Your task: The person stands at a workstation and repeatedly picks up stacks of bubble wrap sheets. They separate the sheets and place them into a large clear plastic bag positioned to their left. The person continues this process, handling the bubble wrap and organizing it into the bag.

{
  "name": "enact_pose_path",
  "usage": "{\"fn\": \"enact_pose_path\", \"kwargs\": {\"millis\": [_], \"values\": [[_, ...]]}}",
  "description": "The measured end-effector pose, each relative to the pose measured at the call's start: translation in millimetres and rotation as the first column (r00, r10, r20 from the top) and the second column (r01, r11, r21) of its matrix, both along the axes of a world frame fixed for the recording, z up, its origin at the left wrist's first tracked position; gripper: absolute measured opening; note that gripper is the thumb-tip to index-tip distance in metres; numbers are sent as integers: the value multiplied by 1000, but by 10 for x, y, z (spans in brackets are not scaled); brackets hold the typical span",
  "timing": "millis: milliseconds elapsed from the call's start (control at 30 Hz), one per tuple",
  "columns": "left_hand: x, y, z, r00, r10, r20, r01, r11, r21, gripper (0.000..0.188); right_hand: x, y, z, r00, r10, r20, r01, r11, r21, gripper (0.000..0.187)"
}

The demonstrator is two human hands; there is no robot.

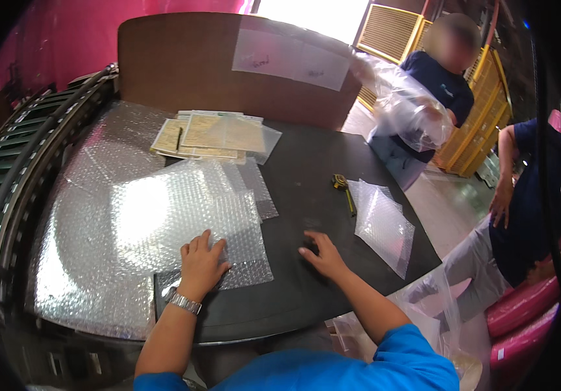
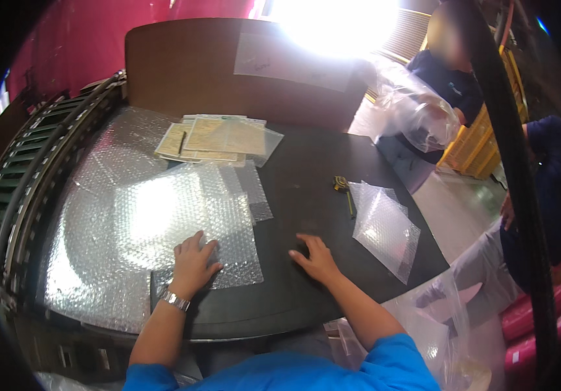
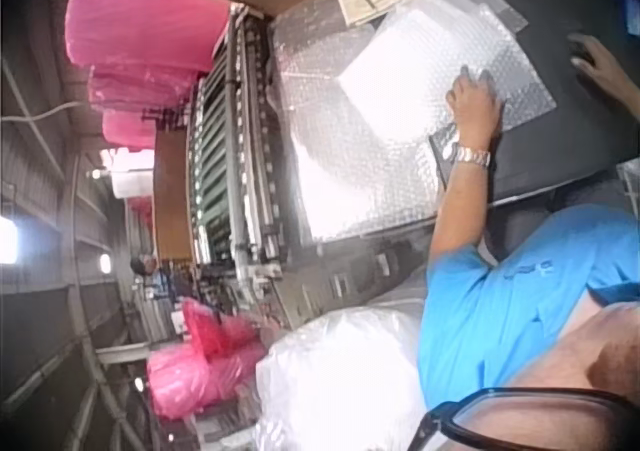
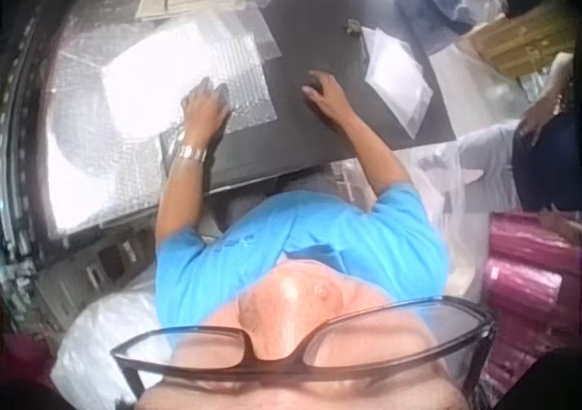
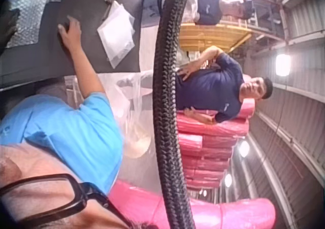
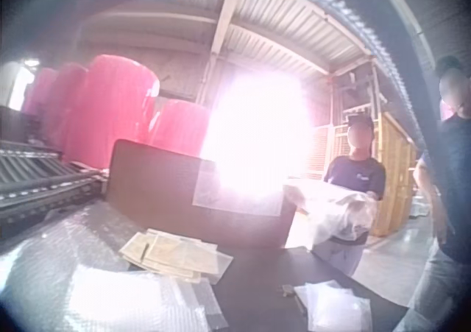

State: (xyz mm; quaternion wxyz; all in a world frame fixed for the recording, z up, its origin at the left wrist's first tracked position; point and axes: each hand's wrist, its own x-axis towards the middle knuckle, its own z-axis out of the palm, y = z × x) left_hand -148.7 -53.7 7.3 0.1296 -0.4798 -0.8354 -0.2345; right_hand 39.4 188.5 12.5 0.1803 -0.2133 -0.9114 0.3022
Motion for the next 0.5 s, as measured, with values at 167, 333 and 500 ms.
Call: {"fn": "enact_pose_path", "kwargs": {"millis": [167,333,500], "values": [[-45,28,-118,999,-17,-38,18,1000,26,45,-941,-135,175,990,127,59,-97,924,-369,87],[17,26,35,997,-72,6,72,994,84,44,-1670,155,-30,992,-64,111,88,971,-221,98],[-221,-254,320,830,555,-64,-555,832,14,58,-1958,144,154,969,-132,211,213,878,-429,97]]}}
